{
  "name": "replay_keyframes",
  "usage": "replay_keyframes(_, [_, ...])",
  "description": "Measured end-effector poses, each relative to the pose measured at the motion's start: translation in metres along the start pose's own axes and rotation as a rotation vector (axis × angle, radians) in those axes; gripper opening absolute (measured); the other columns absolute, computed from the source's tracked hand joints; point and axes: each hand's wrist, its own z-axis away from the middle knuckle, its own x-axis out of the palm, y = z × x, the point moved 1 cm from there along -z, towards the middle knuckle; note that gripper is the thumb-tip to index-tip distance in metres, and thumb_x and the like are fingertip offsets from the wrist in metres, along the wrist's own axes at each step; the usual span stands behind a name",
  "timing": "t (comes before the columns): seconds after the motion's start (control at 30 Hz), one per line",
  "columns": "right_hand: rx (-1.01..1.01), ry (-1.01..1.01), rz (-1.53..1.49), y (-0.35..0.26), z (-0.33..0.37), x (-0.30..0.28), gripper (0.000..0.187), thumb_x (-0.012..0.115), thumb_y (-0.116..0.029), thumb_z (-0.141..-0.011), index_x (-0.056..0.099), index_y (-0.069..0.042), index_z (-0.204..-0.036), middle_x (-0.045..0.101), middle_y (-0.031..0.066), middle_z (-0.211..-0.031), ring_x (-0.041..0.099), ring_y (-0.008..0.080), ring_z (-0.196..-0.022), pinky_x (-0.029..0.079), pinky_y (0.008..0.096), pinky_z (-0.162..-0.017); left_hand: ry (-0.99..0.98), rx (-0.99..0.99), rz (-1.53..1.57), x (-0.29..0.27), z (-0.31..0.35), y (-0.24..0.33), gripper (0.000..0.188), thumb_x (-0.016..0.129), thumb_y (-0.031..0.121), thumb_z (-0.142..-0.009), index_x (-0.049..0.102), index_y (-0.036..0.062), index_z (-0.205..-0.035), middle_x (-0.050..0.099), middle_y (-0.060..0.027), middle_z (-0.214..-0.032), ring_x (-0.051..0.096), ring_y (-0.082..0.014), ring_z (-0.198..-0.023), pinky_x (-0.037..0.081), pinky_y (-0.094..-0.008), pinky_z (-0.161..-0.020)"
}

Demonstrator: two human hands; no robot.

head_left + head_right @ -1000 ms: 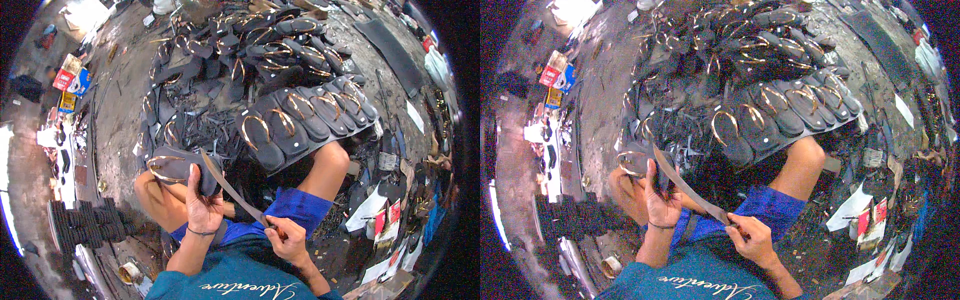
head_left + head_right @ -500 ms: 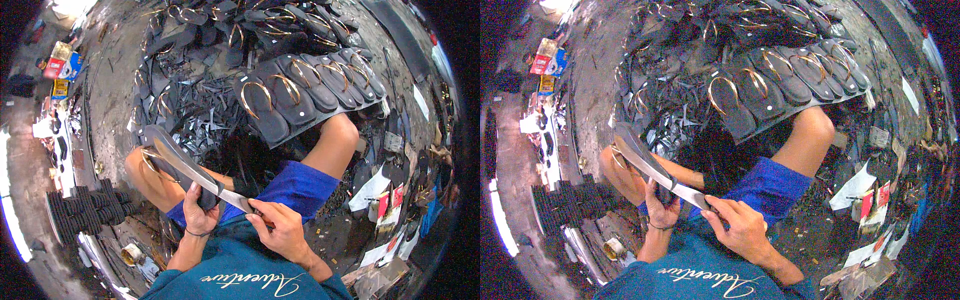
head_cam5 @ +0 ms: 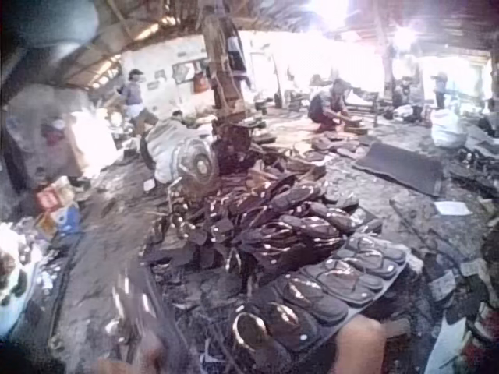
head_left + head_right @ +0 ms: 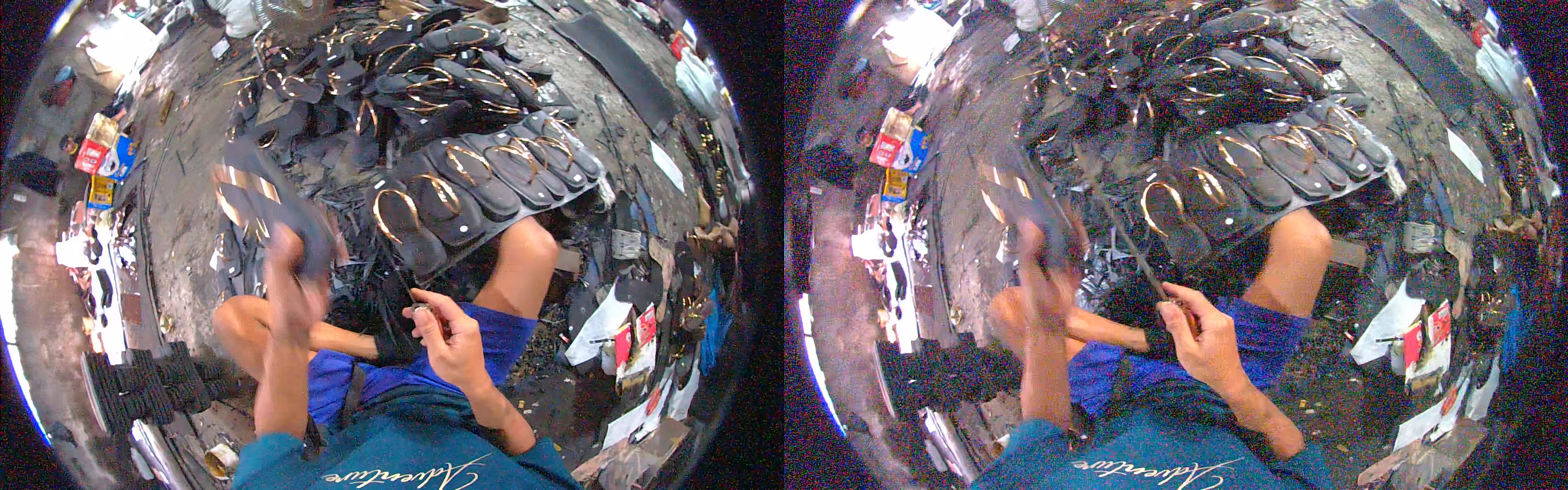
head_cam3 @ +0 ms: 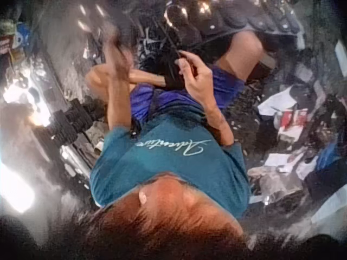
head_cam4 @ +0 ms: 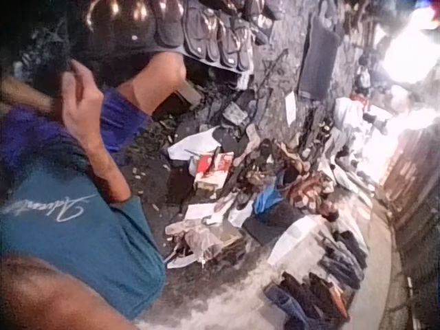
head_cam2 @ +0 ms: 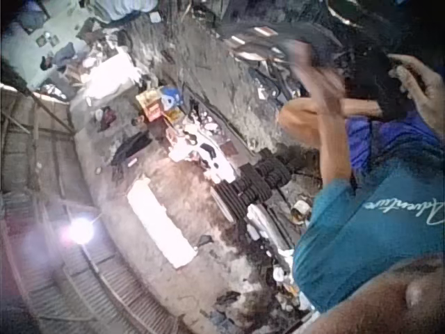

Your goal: The person sits on the floor and uses a knife to trim excess rubber from the edges of black flip-flops. They handle the sandals one at a time, scraping the blade along the sole edges and placing trimmed pieces on the floor.

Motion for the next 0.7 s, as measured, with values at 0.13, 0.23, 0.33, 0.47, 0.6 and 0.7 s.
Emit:
replay_keyframes(0.13, [0.052,0.145,-0.131,0.003,0.015,-0.03,0.038,0.062,-0.013,-0.096,0.054,0.001,-0.131,0.071,0.0086,-0.102,0.061,0.0083,-0.077,0.052,0.0231,-0.066,-0.241,0.14,0.238,-0.012,-0.108,-0.067,0.021,0.062,0.031,-0.096,0.058,0.0166,-0.111,0.062,0.0021,-0.107,0.059,-0.0125,-0.096,0.049,-0.0337,-0.086])
replay_keyframes(0.23, [0.156,0.209,-0.14,0.022,0.024,-0.047,0.04,0.066,-0.013,-0.094,0.053,0.002,-0.129,0.07,0.0076,-0.1,0.062,0.0089,-0.078,0.053,0.0234,-0.065,-0.304,-0.649,0.357,0.03,-0.065,-0.148,0.021,0.069,0.027,-0.092,0.067,0.0142,-0.108,0.069,0.0005,-0.107,0.064,-0.0141,-0.1,0.054,-0.0329,-0.085])
replay_keyframes(0.33, [0.231,0.207,-0.303,0.025,0.03,-0.045,0.041,0.062,-0.012,-0.095,0.049,-0.001,-0.132,0.069,0.0079,-0.104,0.062,0.0096,-0.074,0.053,0.0245,-0.06,-0.3,-0.566,0.229,0.04,-0.08,-0.182,0.029,0.067,0.028,-0.093,0.067,0.0084,-0.114,0.071,-0.0048,-0.108,0.069,-0.0219,-0.095,0.055,-0.0388,-0.089])
replay_keyframes(0.47, [0.288,0.116,-0.131,0.022,0.045,-0.048,0.04,0.055,-0.018,-0.099,0.044,-0.002,-0.134,0.068,0.0089,-0.092,0.062,0.0121,-0.067,0.051,0.0285,-0.056,-0.262,-0.47,0.068,0.048,-0.079,-0.106,0.03,0.058,0.028,-0.098,0.064,0.004,-0.114,0.072,-0.0091,-0.106,0.07,-0.0241,-0.09,0.056,-0.0398,-0.087])
replay_keyframes(0.6, [0.11,0.017,0.205,0.025,0.041,-0.032,0.036,0.059,-0.02,-0.096,0.049,-0.001,-0.126,0.062,0.0142,-0.071,0.065,0.0304,-0.063,0.052,0.0412,-0.06,-0.292,-0.447,-0.098,0.017,-0.101,-0.073,0.035,0.053,0.032,-0.1,0.064,0.0021,-0.112,0.072,-0.0108,-0.102,0.071,-0.0245,-0.085,0.059,-0.0388,-0.079])
replay_keyframes(0.7, [0.11,-0.053,0.267,0.032,0.025,-0.021,0.03,0.059,-0.02,-0.096,0.05,-0.003,-0.119,0.064,0.0198,-0.074,0.067,0.0396,-0.068,0.053,0.0468,-0.062,-0.319,-0.441,-0.179,0.006,-0.106,-0.077,0.036,0.053,0.035,-0.101,0.065,0.002,-0.11,0.073,-0.0104,-0.099,0.071,-0.0233,-0.08,0.06,-0.0368,-0.073])
